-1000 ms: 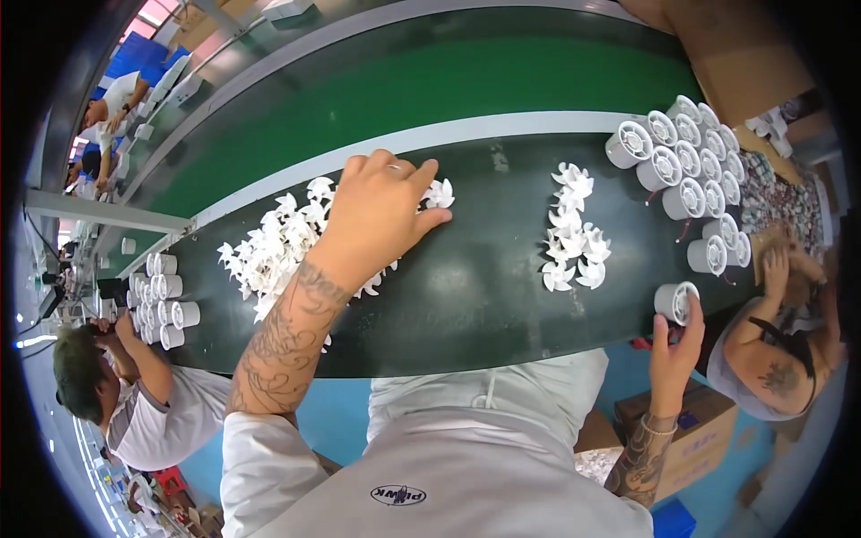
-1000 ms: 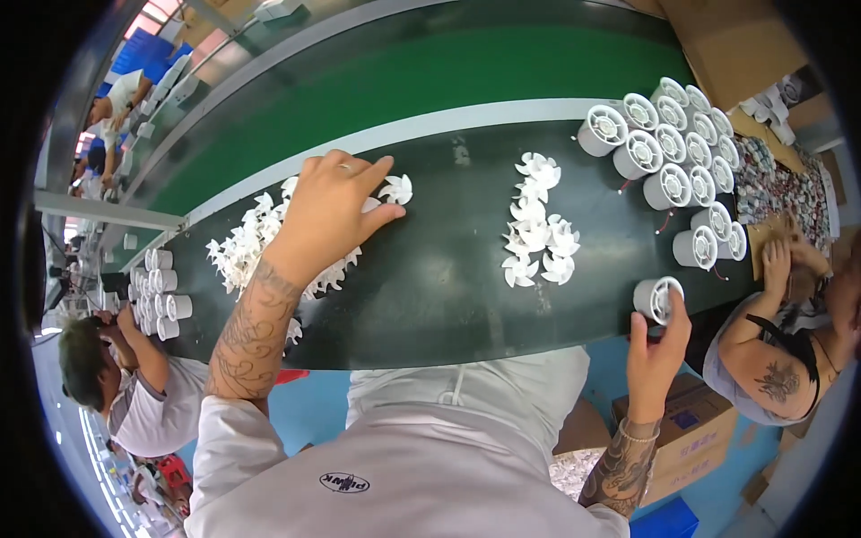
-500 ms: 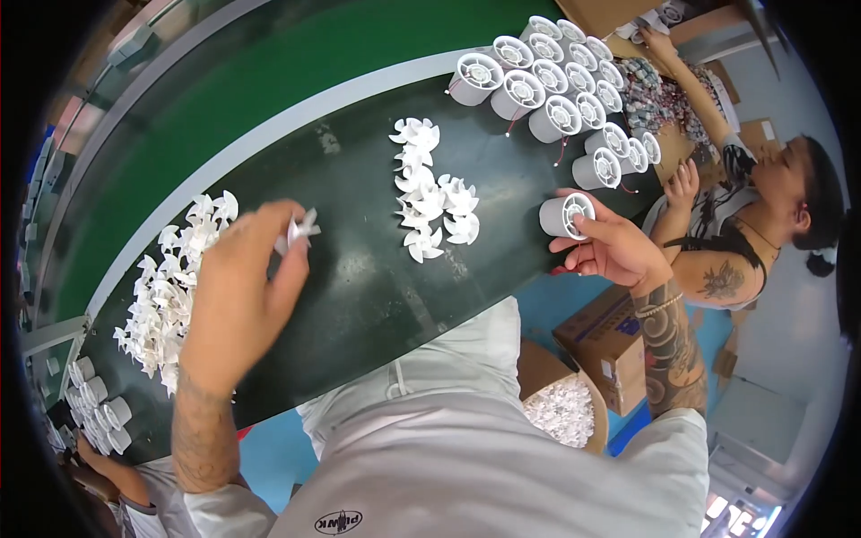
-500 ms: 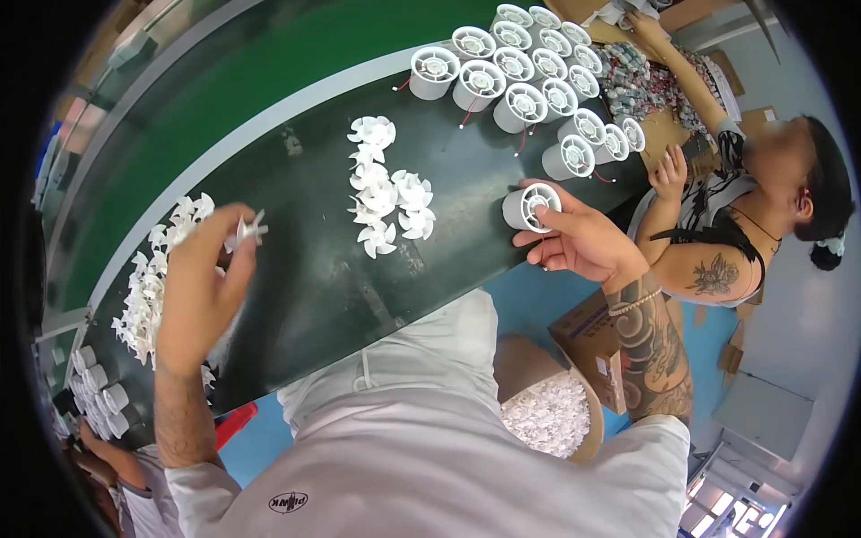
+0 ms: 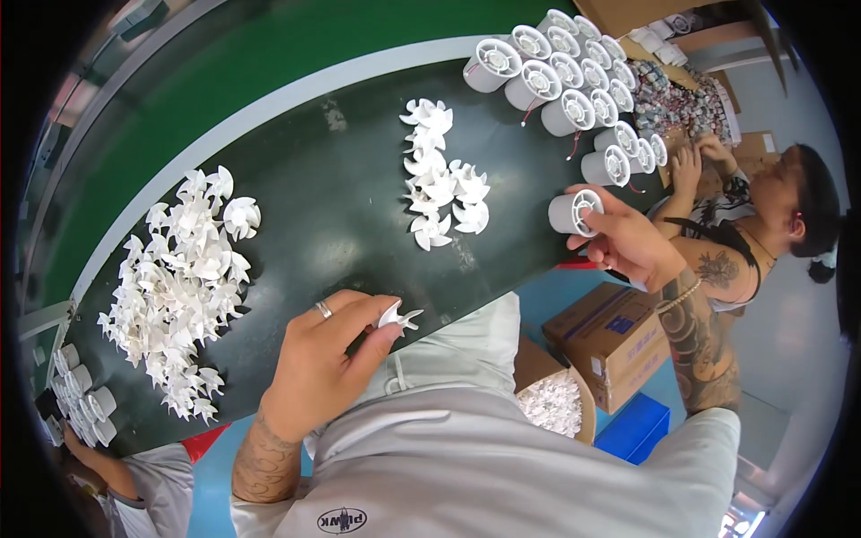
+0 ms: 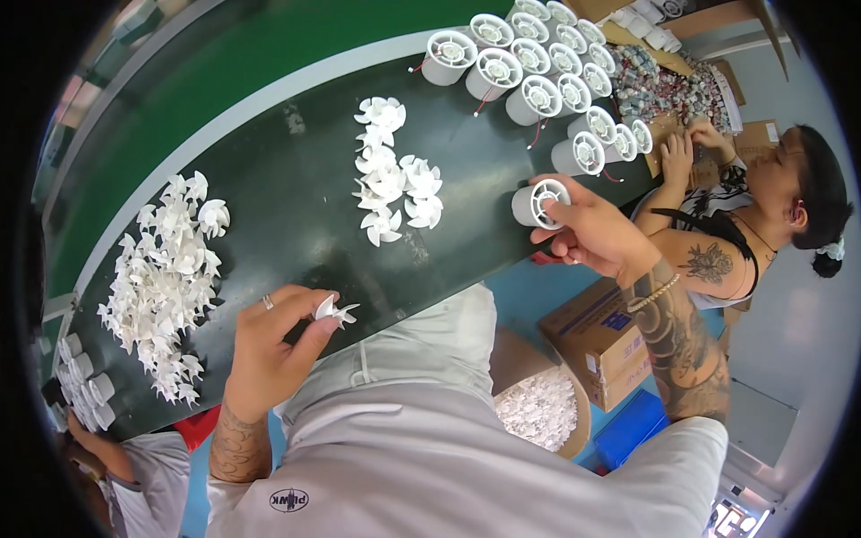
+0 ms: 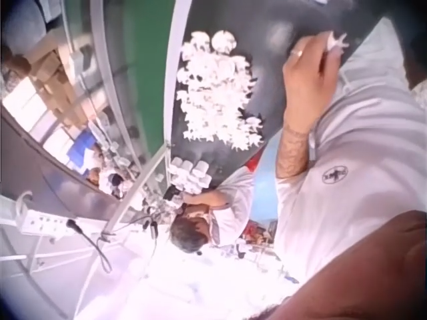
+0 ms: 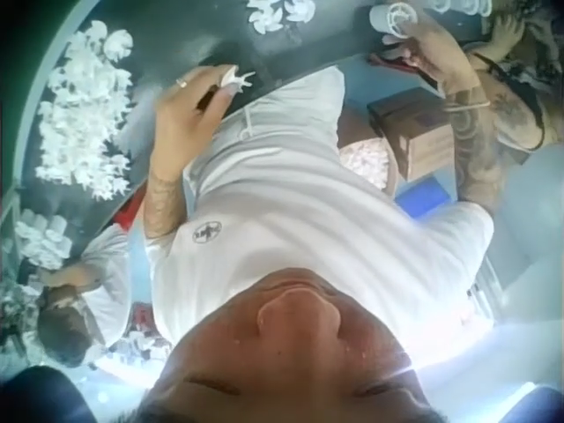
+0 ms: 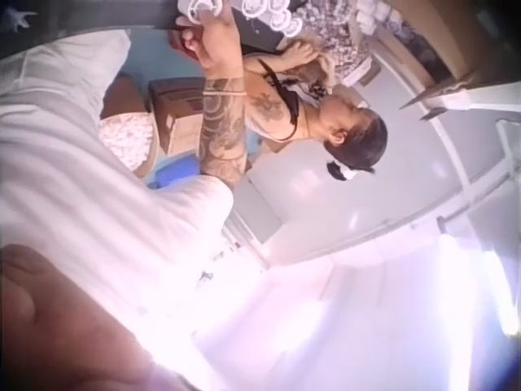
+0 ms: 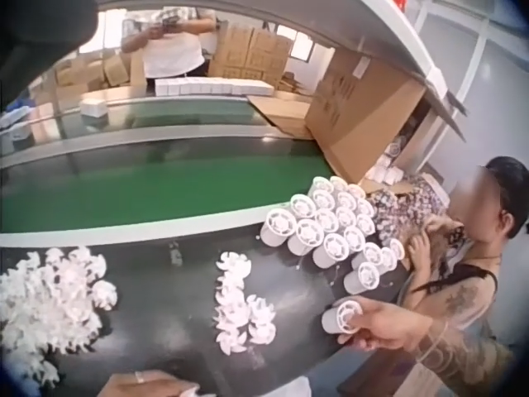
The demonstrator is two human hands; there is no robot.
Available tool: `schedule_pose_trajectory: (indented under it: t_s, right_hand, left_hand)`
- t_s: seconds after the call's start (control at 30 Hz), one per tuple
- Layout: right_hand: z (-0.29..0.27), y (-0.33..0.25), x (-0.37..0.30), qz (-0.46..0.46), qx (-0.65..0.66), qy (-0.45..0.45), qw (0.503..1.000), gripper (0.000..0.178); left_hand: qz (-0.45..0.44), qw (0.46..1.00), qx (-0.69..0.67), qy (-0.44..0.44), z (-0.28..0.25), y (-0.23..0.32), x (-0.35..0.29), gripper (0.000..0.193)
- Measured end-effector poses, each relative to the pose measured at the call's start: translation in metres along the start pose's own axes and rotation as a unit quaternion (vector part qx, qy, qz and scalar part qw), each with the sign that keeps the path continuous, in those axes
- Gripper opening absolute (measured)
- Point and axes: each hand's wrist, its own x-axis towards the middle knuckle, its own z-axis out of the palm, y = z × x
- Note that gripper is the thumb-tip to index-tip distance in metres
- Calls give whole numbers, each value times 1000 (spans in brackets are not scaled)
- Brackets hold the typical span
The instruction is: The person assembles small white plastic components into white plastic cups by hand at a production line station.
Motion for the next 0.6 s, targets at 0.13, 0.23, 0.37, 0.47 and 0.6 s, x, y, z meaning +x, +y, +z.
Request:
schedule_pose_trajectory:
  t_s: [0.13, 0.23, 0.37, 0.47, 0.6]
  right_hand:
    - [-4, 0, 6, -36, -13, 2, 999, 31]
    - [19, 15, -8, -73, 82, -47, 993, 33]
    - [74, 79, -62, -93, 324, -114, 935, 53]
    - [122, 133, -55, -52, 384, -103, 916, 53]
    - [164, 185, -37, -135, 299, -150, 933, 43]
  left_hand:
    - [-13, 999, -44, 26, 8, -4, 0, 16]
    - [-52, 978, -199, 32, 23, -16, -3, 15]
    - [-2, 968, -251, 15, 29, 2, 2, 16]
    - [132, 961, -241, -19, 36, 0, 4, 17]
    - [105, 950, -280, -90, 26, 1, -4, 20]
